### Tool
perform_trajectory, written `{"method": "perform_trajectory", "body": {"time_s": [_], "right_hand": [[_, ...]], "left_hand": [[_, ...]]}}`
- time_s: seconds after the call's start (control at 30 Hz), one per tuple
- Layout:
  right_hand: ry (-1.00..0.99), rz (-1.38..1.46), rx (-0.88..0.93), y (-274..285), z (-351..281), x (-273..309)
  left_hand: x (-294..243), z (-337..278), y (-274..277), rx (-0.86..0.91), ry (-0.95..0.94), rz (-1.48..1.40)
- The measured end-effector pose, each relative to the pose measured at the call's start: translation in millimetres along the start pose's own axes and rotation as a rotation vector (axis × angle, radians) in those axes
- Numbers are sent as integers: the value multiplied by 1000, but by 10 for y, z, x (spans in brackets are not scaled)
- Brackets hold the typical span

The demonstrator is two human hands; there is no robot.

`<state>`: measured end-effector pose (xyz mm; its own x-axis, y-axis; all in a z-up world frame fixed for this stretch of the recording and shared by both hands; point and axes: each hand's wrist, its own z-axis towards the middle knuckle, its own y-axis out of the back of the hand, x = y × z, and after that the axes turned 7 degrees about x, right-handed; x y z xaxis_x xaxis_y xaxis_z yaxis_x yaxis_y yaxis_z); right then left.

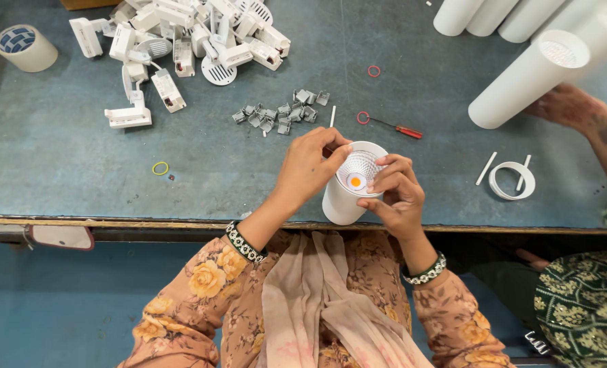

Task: The person assembles a cylindrical LED light fixture by inserting a perforated reflector and bulb into a white plastic housing, then securing a ring around the top. The person handles the components by hand and places the finished unit on the table.

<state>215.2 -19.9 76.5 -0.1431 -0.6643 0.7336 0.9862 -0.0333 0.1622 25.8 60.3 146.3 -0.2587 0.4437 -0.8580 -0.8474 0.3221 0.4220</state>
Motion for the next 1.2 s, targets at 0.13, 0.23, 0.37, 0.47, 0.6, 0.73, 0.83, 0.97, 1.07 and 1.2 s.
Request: {"method": "perform_trajectory", "body": {"time_s": [0.13, 0.23, 0.37, 0.47, 0.6, 0.73, 0.83, 0.97, 1.07, 1.2], "right_hand": [[20, 3, -65, -119, -36, 69], [-44, -65, -156, -85, -46, 110], [-228, -27, -62, -87, -95, 130], [-270, -66, -46, -291, -254, 138], [-229, -80, -176, -574, -724, 293], [-225, -184, -10, -719, -1527, 491], [-238, 150, 57, -886, -2039, 392], [-475, 10, 210, -907, -2546, -44], [-729, 160, 245, -883, -2827, -296], [-642, 143, 258, -768, -2824, -427]], "left_hand": [[123, -40, -33, -10, 21, -64], [255, -64, -63, -28, 71, -75], [312, -61, -188, 4, -4, -220], [215, -142, -441, 100, 155, -934], [28, -694, -696, -100, 78, -767], [28, -1747, -821, -111, -49, -761], [264, -2268, -973, -156, -19, -761], [936, -2541, -1320, -220, 268, -747], [1398, -2688, -1563, -197, 459, -753], [1610, -2680, -1633, -142, 331, -648]]}}
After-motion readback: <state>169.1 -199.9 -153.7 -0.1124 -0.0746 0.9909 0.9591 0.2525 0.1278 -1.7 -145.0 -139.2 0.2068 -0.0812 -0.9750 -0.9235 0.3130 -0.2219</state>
